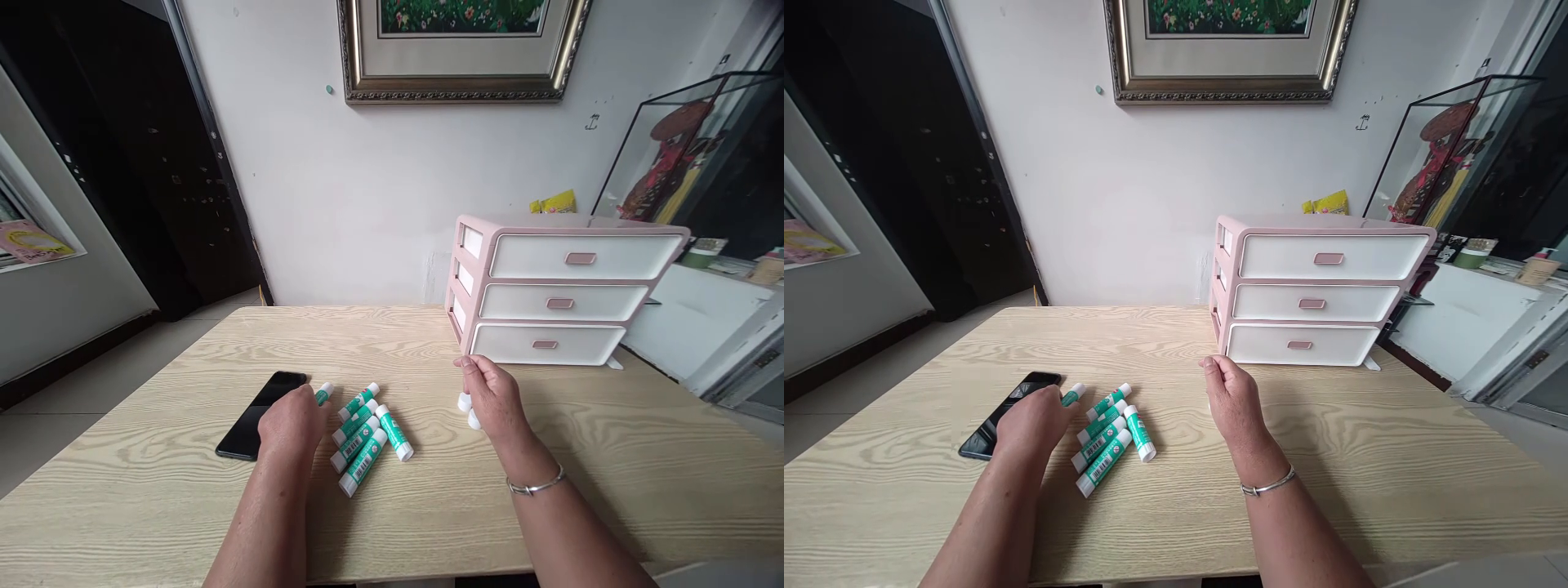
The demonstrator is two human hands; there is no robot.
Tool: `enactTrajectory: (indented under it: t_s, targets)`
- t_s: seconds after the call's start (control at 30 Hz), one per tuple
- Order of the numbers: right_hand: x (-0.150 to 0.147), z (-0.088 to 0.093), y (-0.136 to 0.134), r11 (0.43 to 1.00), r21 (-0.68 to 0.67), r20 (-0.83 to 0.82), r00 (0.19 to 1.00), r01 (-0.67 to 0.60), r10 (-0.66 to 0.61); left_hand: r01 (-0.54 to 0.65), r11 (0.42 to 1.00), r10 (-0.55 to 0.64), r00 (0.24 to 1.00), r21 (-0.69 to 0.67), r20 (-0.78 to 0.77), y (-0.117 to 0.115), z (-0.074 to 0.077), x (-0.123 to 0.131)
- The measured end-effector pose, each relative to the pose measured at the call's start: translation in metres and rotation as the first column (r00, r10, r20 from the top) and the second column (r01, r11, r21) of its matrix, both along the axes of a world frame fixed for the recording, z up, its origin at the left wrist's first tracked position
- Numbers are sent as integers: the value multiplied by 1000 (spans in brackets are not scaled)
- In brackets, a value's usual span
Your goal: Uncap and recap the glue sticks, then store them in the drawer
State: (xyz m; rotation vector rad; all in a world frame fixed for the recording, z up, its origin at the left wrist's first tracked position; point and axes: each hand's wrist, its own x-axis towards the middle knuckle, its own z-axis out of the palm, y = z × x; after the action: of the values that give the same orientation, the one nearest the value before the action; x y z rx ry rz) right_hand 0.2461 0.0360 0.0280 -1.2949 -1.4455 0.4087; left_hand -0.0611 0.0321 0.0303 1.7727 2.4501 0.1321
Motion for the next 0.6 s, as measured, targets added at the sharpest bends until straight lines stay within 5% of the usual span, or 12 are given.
enactTrajectory:
  t_s: [0.6]
  targets:
    - [-2, -1, 0, 1000, -9, 70, 998, -6, 7, -63, 994, 66, 997, 86, -33, 1, -3, -10]
